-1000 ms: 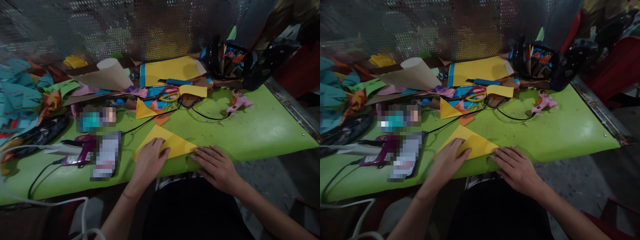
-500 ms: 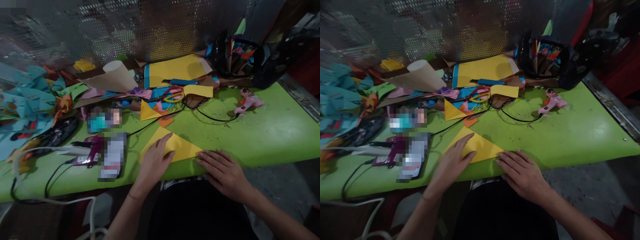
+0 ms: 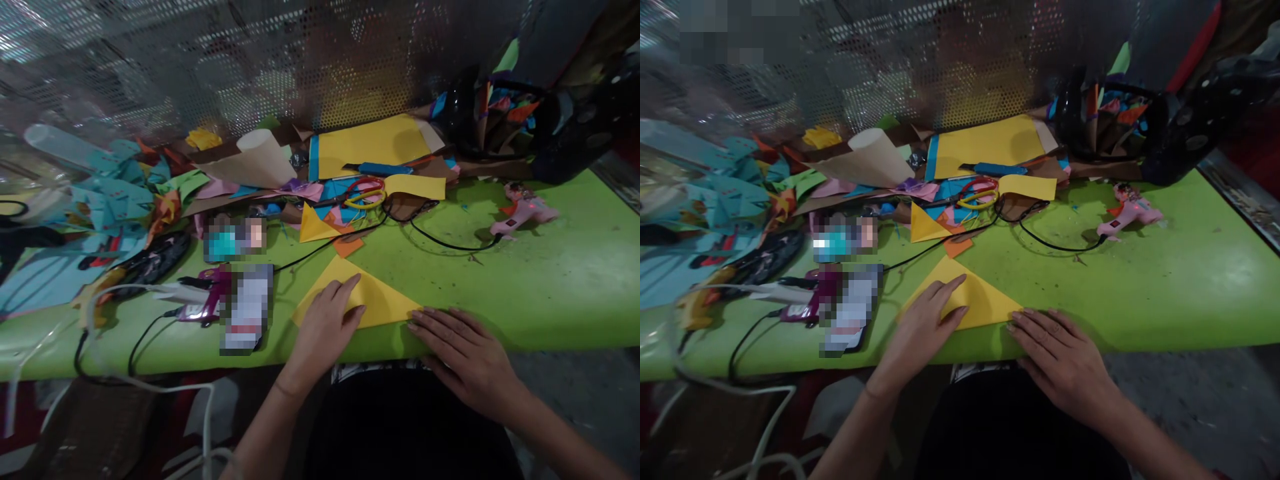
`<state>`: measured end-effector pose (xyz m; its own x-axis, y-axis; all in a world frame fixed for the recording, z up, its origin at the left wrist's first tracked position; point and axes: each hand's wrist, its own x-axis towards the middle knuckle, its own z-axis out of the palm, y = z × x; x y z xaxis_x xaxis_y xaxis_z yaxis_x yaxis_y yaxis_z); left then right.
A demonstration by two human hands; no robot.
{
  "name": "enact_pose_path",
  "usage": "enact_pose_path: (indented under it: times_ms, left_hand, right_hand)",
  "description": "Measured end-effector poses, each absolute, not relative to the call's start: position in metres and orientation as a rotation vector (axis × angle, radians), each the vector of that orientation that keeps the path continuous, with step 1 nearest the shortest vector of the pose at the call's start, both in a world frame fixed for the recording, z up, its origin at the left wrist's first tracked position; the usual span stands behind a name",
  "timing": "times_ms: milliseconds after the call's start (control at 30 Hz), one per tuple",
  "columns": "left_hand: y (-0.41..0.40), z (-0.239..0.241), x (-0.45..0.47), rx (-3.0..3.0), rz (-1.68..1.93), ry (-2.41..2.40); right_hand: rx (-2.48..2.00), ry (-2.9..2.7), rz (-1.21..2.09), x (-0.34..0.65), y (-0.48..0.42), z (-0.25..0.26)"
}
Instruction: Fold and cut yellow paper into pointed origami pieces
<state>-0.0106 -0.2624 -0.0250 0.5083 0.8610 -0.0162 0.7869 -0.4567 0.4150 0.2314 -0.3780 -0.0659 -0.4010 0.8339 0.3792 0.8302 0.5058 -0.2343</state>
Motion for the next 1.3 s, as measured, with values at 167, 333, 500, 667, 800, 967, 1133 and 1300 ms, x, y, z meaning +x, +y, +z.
enact_pose_path:
  times_ms: [167,333,500,667,800,967,1133,1300]
  left_hand:
    - [-0.2617,-0.0238,-0.0100,2.371,0.218,1.388]
    - [-0.2602,-0.0245,-0.0097,2.385,0.187,1.370]
    - [-0.2604,-0.0242,-0.0103,2.408,0.192,1.357]
    - [-0.2598,-0.0240,-0.0099,2.403,0.163,1.345]
    - [-0.2590,-0.0239,-0.0098,2.405,0.160,1.341]
    - [-0.2596,-0.0237,-0.0095,2.442,0.173,1.331]
    - [-0.2619,-0.0247,-0.0093,2.459,0.164,1.353]
    - [-0.2610,-0.0245,-0.0097,2.488,0.133,1.351]
  right_hand:
    - [-1.355,-2.319,-0.005,0.2319,-0.3778,-0.0657]
    - [-1.367,-2.336,0.000,0.2325,-0.3781,-0.0669]
    - [-1.364,-2.311,0.008,0.2316,-0.3779,-0.0666]
    - [-1.367,-2.305,0.009,0.2314,-0.3782,-0.0669]
    - [-1.373,-2.299,0.021,0.2313,-0.3779,-0.0659]
    - [-1.373,-2.301,0.026,0.2307,-0.3770,-0.0637]
    - [-1.378,-2.300,0.019,0.2300,-0.3764,-0.0637]
    - [-1.377,-2.295,0.013,0.2292,-0.3760,-0.0632]
